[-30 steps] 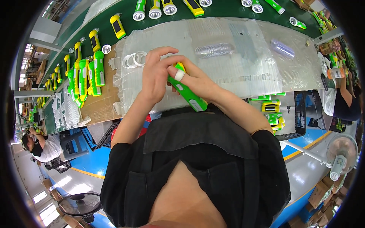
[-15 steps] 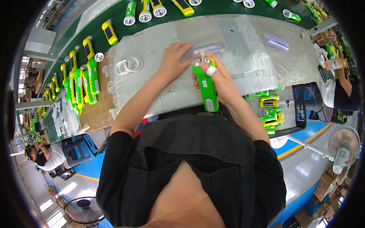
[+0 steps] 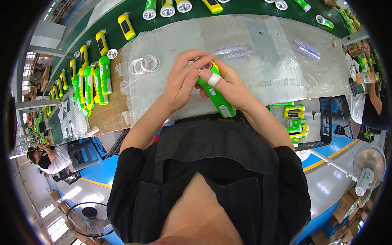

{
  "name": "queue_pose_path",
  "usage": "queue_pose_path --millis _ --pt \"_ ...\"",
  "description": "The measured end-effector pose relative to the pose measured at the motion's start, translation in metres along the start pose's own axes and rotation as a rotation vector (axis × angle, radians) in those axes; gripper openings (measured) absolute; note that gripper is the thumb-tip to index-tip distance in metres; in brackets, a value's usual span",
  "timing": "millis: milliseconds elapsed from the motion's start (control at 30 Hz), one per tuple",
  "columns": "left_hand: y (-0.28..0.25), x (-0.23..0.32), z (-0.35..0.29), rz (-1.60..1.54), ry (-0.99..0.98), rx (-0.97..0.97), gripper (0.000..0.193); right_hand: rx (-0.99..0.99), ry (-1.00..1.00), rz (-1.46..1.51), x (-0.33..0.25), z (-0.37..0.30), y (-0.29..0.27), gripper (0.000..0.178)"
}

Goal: Assembling the components of plastic flashlights on a factory assembly line.

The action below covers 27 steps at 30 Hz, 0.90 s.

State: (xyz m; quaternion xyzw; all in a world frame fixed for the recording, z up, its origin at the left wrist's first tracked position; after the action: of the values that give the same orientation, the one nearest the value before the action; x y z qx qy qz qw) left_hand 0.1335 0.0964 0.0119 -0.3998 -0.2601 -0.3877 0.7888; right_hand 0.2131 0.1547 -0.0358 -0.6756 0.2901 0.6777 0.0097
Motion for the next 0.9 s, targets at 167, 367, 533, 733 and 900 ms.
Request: queue_pose_path --millis 167,367,533,733,900 --pt "-0.013 -0.004 -0.013 -0.031 0.022 0.079 0.036 -0.112 0.044 -0.096 0.013 0.010 0.023 0.043" --pt "-0.041 0.000 -0.013 0.007 0.066 0.200 0.033 -0.124 0.019 -0.040 0.012 0.032 0.044 0.038" --pt "-0.097 -0.003 -0.011 0.342 0.059 0.273 0.048 -0.237 -0.329 -0.075 -0.034 0.067 0.051 0.035" --pt "-0.142 -0.073 -0.055 0.916 -0.239 -0.004 0.061 -0.185 -0.351 -0.134 -0.012 0.092 0.034 0.031" --pt "-0.115 -0.091 -0.036 0.776 -0.151 -0.065 0.056 -0.158 -0.366 -0.085 -0.015 0.093 0.028 0.032"
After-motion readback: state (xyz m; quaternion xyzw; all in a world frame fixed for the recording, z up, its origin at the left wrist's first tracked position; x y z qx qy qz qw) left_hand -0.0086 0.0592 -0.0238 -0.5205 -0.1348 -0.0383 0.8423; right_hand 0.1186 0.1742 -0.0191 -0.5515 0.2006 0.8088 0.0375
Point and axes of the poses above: each hand's wrist, its own z-axis towards the middle knuckle, its own y-axis out of the palm, x = y × z, the point moved 9 cm from there along z, towards the middle knuckle, and after that the axes turned 1 degree about -z, right-handed, at the moved point
